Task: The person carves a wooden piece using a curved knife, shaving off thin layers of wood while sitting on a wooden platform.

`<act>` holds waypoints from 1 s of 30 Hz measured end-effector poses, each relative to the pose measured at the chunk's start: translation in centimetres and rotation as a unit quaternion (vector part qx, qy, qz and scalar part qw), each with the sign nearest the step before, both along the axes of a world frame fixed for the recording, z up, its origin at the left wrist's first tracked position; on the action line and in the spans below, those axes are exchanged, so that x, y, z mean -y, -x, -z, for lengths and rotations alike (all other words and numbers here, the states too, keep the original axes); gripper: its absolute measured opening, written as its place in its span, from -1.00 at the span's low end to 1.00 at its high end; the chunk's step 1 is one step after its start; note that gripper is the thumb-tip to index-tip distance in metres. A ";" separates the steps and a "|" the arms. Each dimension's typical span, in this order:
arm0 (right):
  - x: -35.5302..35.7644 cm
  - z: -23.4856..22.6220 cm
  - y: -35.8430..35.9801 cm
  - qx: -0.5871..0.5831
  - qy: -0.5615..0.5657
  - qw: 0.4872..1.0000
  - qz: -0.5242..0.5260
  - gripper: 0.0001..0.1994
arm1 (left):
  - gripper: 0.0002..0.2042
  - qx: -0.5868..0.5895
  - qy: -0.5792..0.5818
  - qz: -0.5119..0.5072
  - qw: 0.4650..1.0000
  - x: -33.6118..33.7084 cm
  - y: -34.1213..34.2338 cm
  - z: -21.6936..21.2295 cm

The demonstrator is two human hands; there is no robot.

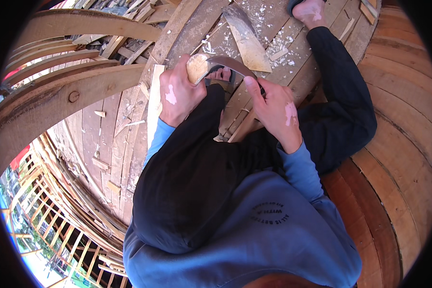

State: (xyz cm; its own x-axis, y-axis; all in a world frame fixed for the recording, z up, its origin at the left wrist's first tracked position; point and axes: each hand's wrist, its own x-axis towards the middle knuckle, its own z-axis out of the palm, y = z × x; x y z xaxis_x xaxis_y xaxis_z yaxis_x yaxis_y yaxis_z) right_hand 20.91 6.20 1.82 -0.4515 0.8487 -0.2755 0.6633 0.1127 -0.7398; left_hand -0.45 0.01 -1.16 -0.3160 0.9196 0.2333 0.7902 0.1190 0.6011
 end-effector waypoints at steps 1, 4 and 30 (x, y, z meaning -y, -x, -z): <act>0.1 0.2 0.1 -0.005 -0.001 1.000 0.002 -0.53 | -0.74 -0.002 0.000 -0.005 1.000 0.0 0.0 0.1; -0.2 0.5 0.7 0.017 0.000 1.000 -0.004 -0.49 | -0.71 -0.003 0.017 -0.012 1.000 0.1 0.1 0.1; 0.6 -0.1 -0.9 -0.044 0.093 0.995 0.003 -0.46 | -0.78 0.068 0.014 0.001 0.998 0.3 -0.9 -0.5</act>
State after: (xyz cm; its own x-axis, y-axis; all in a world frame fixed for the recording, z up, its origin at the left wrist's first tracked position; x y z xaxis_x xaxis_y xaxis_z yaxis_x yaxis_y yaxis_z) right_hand 21.78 5.57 1.94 -0.4760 0.7897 -0.3871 0.5957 -0.0343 -0.8024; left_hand 0.46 -0.30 -0.69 -0.3412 0.9257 0.1635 0.7021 0.1353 0.6991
